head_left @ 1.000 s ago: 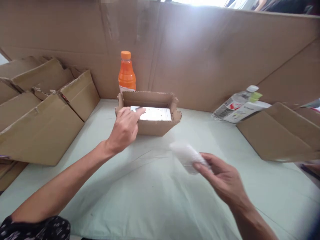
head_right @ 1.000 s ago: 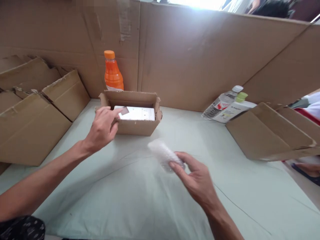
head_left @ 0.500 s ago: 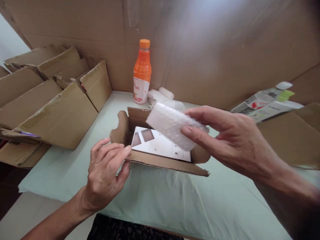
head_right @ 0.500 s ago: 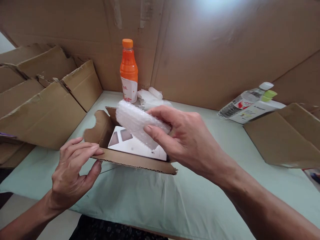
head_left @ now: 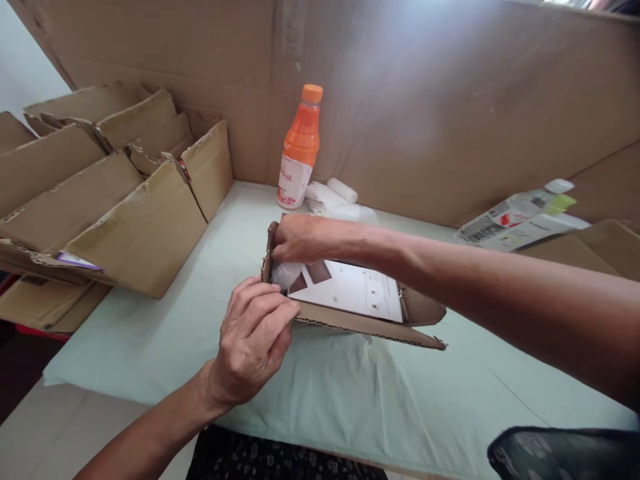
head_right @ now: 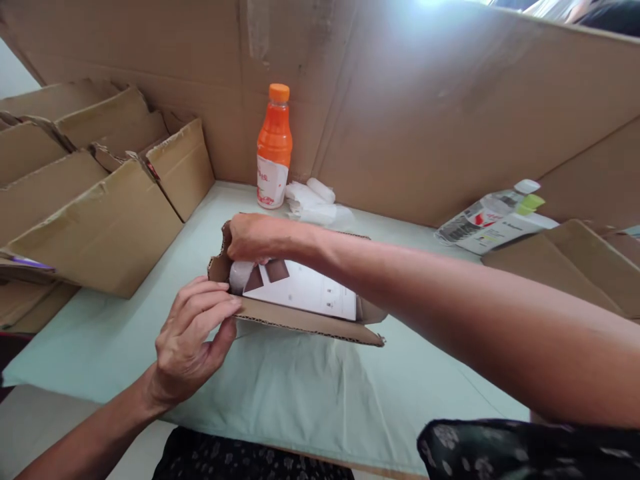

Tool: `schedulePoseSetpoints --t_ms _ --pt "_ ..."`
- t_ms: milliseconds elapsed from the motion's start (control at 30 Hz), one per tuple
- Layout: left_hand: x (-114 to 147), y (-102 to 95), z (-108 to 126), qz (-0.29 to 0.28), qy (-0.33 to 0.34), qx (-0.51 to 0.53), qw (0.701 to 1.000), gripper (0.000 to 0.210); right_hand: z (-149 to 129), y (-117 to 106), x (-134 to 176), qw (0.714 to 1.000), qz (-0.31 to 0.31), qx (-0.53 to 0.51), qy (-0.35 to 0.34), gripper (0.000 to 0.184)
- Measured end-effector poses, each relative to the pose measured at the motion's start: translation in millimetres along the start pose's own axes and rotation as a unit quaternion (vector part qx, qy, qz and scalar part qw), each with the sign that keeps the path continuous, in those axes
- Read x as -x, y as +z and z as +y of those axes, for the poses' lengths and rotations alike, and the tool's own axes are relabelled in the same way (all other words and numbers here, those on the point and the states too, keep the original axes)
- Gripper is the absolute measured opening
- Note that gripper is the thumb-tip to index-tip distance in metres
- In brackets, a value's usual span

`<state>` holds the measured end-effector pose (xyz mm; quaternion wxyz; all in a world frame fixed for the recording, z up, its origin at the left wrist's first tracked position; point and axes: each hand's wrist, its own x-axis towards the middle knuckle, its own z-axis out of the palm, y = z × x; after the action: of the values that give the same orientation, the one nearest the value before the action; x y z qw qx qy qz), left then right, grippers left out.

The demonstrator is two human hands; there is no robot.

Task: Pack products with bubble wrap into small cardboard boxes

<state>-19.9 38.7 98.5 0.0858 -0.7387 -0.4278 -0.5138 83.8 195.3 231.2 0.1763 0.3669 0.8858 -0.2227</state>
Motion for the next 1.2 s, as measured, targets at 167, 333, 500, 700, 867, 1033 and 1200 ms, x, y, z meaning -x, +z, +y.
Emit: schedulePoseSetpoints --t_ms 167,333,500,700,867,1033,1200 --pt "15 5.8 -3 0.075 -0.124 0.056 0.988 0.054 19 3 23 0.992 0.042 -0.104 -0.048 0.013" --pt "34 26.3 -2 0.065 -0.336 0.205 0.917 0.074 12 20 22 0.991 0.018 -0.125 -0.054 0.014" --pt "47 32.0 -9 0.018 -0.36 0.2 0.911 0.048 13 26 26 0.986 0.094 -0.092 -0.106 0.017" --pt "60 21.2 -27 -0.014 -0.426 0.226 0.876 0.041 64 78 139 0.825 0.546 -0.146 -0.002 0.018" --pt "76 16.9 -38 -0.043 -0.498 0.238 0.833 0.057 106 204 178 0.755 0.556 -0.292 0.19 0.027" --pt "71 17.9 -42 -0.049 -0.495 0.219 0.84 0.056 90 246 110 0.794 0.47 -0.371 0.106 0.06" --pt "68 -6.5 -43 0.018 -0.503 0.123 0.855 0.049 81 206 63 0.816 0.459 -0.352 0.013 0.065"
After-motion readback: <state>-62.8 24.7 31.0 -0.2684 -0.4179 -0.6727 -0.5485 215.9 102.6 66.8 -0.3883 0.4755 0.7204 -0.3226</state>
